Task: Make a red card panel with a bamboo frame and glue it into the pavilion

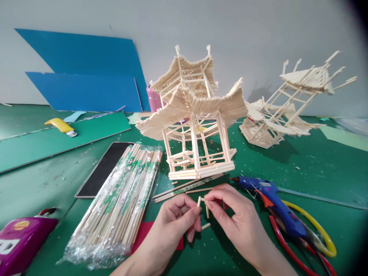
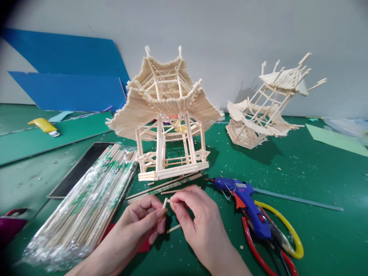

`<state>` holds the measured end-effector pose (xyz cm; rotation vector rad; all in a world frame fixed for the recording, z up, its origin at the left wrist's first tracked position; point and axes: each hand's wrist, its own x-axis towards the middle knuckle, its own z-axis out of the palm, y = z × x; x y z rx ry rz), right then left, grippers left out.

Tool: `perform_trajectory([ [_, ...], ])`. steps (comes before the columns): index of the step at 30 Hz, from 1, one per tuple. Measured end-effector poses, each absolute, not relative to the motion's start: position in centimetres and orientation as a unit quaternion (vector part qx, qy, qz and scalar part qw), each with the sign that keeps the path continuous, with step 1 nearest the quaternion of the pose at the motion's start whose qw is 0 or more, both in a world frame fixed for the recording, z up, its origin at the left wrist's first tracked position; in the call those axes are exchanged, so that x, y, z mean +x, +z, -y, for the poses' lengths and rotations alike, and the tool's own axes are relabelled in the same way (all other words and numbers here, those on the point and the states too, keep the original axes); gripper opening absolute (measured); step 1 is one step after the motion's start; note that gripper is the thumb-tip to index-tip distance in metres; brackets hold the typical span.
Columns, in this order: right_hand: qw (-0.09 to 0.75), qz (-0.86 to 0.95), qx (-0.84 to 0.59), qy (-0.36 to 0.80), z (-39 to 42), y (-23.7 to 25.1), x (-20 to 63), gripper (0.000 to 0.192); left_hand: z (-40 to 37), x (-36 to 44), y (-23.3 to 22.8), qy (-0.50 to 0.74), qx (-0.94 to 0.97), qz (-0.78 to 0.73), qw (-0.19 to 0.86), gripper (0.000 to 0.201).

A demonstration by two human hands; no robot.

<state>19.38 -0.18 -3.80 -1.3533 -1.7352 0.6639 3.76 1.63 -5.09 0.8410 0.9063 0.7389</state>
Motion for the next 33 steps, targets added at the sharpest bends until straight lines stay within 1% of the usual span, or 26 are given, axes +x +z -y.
perform_trajectory([
  [33,0.412,0.687,-0.532,0.273,0.24,-3.83,19.38,0.012,-1.68,3.81,-4.99,0.323,0.392,-0.421,0.751,0.017],
])
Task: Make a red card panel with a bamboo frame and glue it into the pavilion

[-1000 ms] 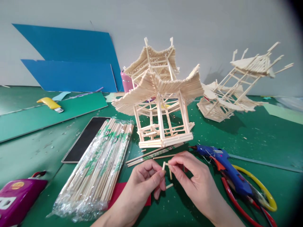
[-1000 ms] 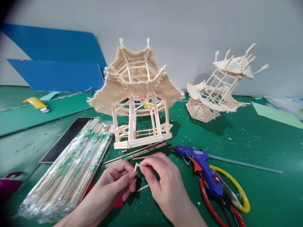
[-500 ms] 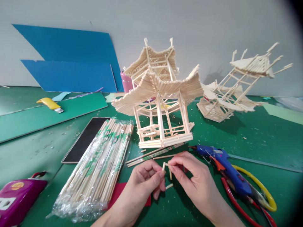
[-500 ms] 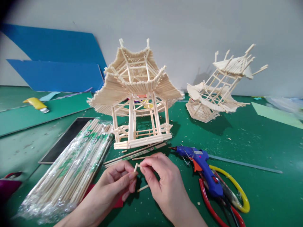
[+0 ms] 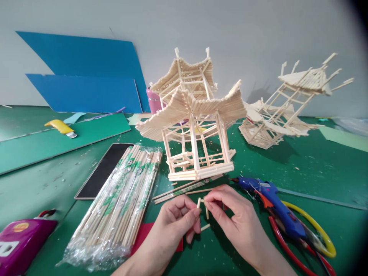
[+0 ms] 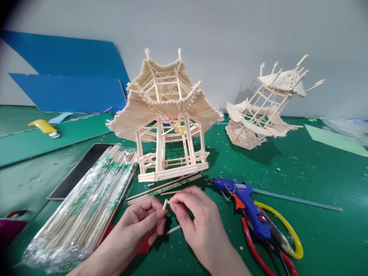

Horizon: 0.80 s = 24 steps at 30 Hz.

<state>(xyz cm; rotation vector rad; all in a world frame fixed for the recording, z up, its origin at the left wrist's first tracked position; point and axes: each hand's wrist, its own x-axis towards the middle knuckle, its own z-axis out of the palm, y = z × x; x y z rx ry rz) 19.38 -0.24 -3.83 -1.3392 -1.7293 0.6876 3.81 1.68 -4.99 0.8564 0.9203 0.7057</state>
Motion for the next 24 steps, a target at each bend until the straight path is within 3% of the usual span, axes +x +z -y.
perform_trajectory([
  [24,0.408,0.688,-0.534,0.274,0.24,-3.94,19.45,0.011,-1.61,3.73,-5.33,0.324,0.387,-0.421,0.754,0.019],
])
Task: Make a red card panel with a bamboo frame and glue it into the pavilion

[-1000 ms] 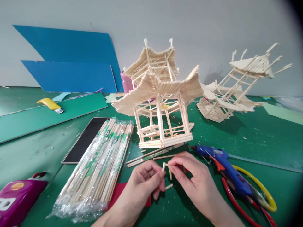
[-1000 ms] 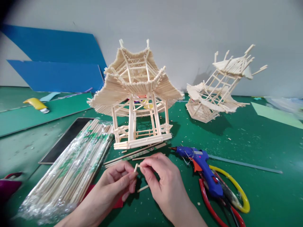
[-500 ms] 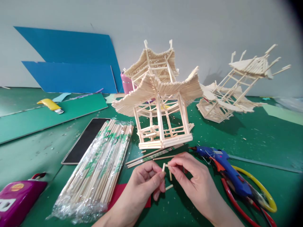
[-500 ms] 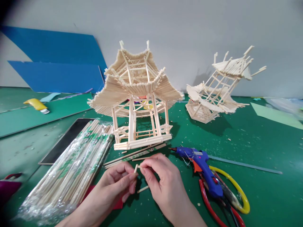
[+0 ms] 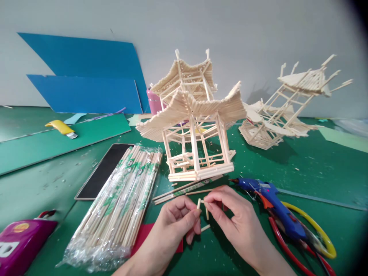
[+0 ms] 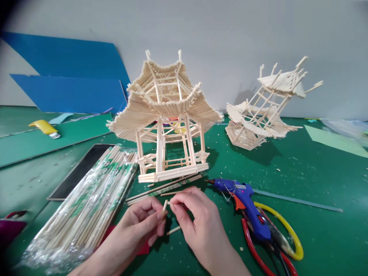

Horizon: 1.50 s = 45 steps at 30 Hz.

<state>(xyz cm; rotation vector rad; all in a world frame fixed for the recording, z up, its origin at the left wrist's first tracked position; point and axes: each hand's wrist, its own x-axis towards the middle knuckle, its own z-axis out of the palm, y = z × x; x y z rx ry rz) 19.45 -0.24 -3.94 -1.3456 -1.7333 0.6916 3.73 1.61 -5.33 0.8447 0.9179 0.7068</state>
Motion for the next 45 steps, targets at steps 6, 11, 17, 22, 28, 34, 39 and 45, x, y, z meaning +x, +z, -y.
perform_trajectory([
  [6,0.407,0.686,-0.536,0.277,0.27,-3.93,19.46,0.012,-1.68,3.74,-5.35,0.325,0.391,-0.416,0.754,0.020],
  [11,0.408,0.686,-0.537,0.272,0.25,-3.87,19.45,0.011,-1.73,3.82,-5.33,0.325,0.384,-0.420,0.755,0.018],
  [17,0.406,0.686,-0.535,0.280,0.25,-3.72,19.39,0.012,-1.67,3.76,-5.35,0.329,0.388,-0.414,0.755,0.017],
  [22,0.406,0.685,-0.537,0.279,0.18,-3.76,19.31,0.012,-1.62,3.69,-5.39,0.332,0.389,-0.411,0.754,0.017],
  [28,0.401,0.686,-0.537,0.283,0.06,-3.70,19.37,0.013,-1.64,3.85,-5.20,0.333,0.389,-0.413,0.753,0.017],
  [34,0.403,0.686,-0.537,0.282,0.20,-3.70,19.40,0.013,-1.61,3.77,-5.31,0.332,0.392,-0.410,0.754,0.017],
  [39,0.404,0.686,-0.537,0.280,0.33,-3.73,19.36,0.012,-1.69,3.77,-5.28,0.331,0.390,-0.414,0.753,0.017],
  [45,0.402,0.687,-0.536,0.281,0.18,-3.80,19.29,0.013,-1.67,3.78,-5.23,0.329,0.385,-0.419,0.754,0.018],
])
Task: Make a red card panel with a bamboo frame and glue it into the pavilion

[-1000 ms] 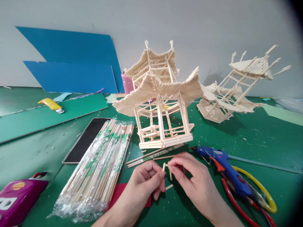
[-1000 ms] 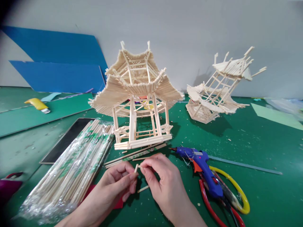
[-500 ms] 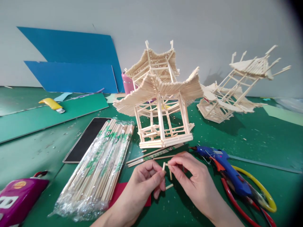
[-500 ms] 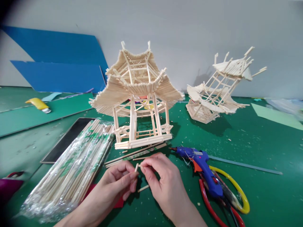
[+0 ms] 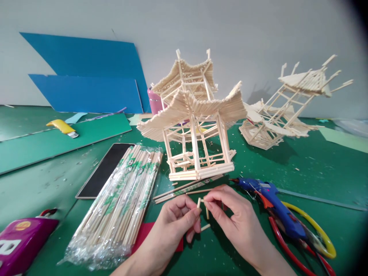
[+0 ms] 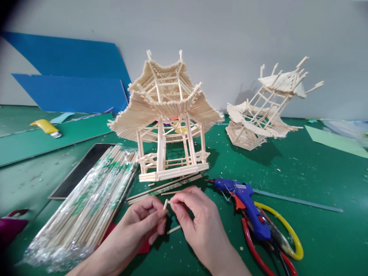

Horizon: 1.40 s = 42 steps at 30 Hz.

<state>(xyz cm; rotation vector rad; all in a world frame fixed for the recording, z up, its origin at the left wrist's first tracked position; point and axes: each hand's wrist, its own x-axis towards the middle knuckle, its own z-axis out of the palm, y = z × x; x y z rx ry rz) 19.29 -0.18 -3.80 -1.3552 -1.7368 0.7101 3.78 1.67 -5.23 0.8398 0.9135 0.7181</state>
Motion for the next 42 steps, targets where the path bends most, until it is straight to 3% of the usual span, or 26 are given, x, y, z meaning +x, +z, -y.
perform_trajectory([
  [42,0.411,0.688,-0.532,0.273,0.15,-3.97,19.36,0.012,-1.48,3.67,-5.51,0.324,0.390,-0.420,0.753,0.020],
])
